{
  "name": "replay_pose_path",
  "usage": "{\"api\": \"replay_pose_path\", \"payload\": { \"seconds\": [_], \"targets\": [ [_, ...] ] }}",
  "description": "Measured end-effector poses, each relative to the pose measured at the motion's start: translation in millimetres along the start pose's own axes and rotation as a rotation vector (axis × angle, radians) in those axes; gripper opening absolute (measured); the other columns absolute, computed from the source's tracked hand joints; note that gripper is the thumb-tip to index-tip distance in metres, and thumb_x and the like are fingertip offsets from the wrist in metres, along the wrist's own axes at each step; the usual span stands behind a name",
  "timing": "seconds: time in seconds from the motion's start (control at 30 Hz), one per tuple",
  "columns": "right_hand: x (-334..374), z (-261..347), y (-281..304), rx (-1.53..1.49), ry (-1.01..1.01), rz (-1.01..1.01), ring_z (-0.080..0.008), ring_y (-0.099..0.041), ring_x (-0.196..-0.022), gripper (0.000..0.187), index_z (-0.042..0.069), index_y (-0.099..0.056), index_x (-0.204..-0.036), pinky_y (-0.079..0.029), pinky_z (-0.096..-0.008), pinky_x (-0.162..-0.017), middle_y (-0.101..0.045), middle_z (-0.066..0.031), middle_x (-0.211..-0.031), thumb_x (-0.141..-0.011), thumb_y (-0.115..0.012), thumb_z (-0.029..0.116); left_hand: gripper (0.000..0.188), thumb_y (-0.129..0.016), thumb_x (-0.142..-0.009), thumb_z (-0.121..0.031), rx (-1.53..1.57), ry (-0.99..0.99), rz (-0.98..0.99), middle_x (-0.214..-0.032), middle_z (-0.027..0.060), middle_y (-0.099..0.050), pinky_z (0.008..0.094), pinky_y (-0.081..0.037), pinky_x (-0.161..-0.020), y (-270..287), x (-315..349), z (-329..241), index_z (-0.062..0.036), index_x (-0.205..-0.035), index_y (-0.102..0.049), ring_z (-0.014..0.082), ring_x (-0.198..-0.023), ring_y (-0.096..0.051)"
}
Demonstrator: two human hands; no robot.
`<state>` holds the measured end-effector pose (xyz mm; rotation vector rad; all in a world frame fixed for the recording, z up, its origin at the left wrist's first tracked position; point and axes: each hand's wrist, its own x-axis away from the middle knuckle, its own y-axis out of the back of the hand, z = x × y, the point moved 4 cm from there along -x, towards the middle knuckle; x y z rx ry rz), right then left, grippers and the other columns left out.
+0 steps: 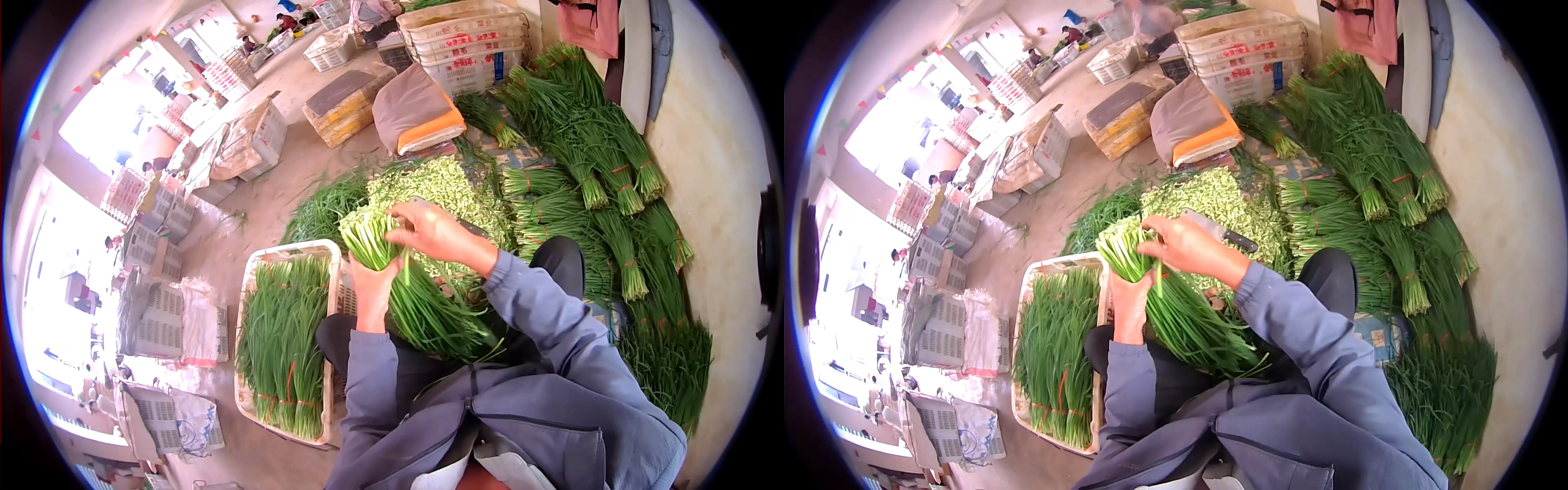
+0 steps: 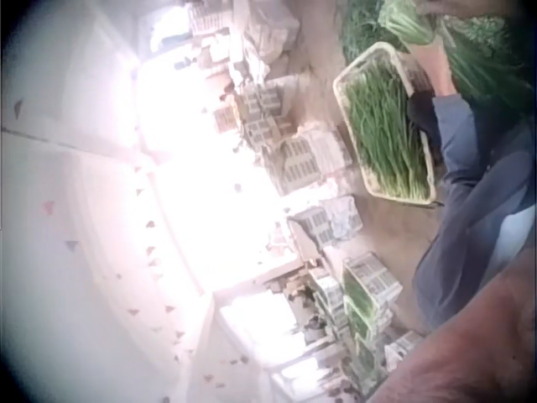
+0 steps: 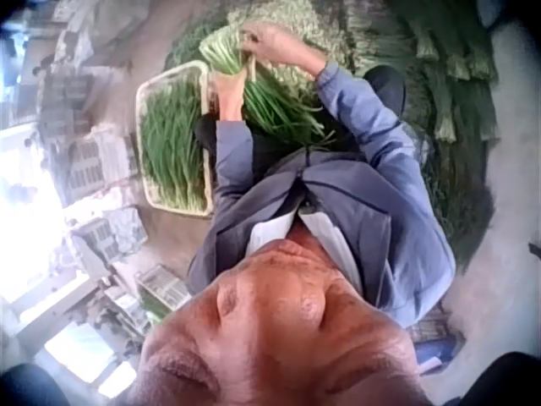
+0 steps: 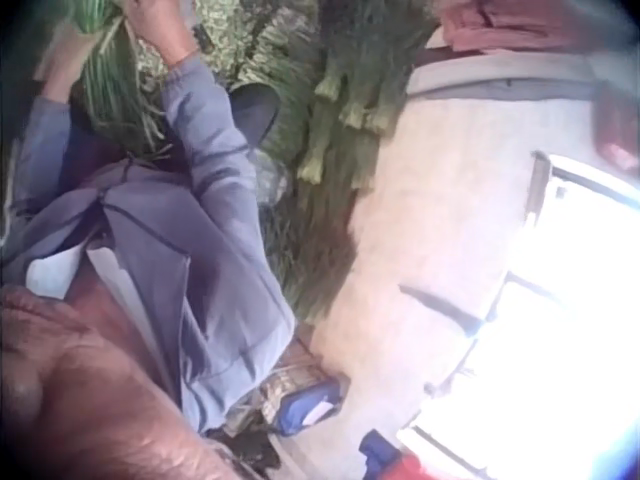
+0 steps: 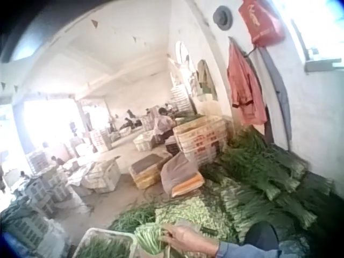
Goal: The person bundles stalks of green onions with a red tie, trims the root ends and leaf tips with a knife on a wooden block, and removes loose leaves by hand.
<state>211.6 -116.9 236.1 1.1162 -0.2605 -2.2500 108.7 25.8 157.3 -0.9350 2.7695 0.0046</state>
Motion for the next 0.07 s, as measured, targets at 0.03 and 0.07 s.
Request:
{"api": "replay_pose_path", "payload": {
  "seconds": [0.03, 0.07],
  "targets": [
    [-5.7, -15.4, -2.0, -0.005, -0.177, 0.194, -0.0258, -0.064, -0.070, 0.028, 0.006, -0.068, -0.114, -0.054, -0.0354, -0.068, -0.069, -0.0111, -0.083, -0.093, -0.070, 0.024, 0.075, -0.081, -0.074, 0.004, 0.087, 0.047, 0.050, -0.119, 0.0095, -0.059, 0.0359, -0.058, -0.088, 3.6, 2.0, 5.9, -0.0049, -0.136, -0.041, 0.0202, -0.103, -0.063],
    [-11.4, -30.6, 3.0, -0.246, -0.293, 0.184, -0.0253, -0.067, -0.095, 0.030, 0.007, -0.068, -0.113, -0.054, -0.0347, -0.079, -0.070, -0.0165, -0.102, -0.091, -0.073, 0.026, 0.077, -0.080, -0.077, 0.001, 0.180, 0.094, 0.094, -0.120, 0.0105, -0.058, 0.0386, -0.057, -0.091, 5.5, 5.3, 7.6, -0.0064, -0.140, -0.038, 0.0221, -0.106, -0.063]
  ]
}}
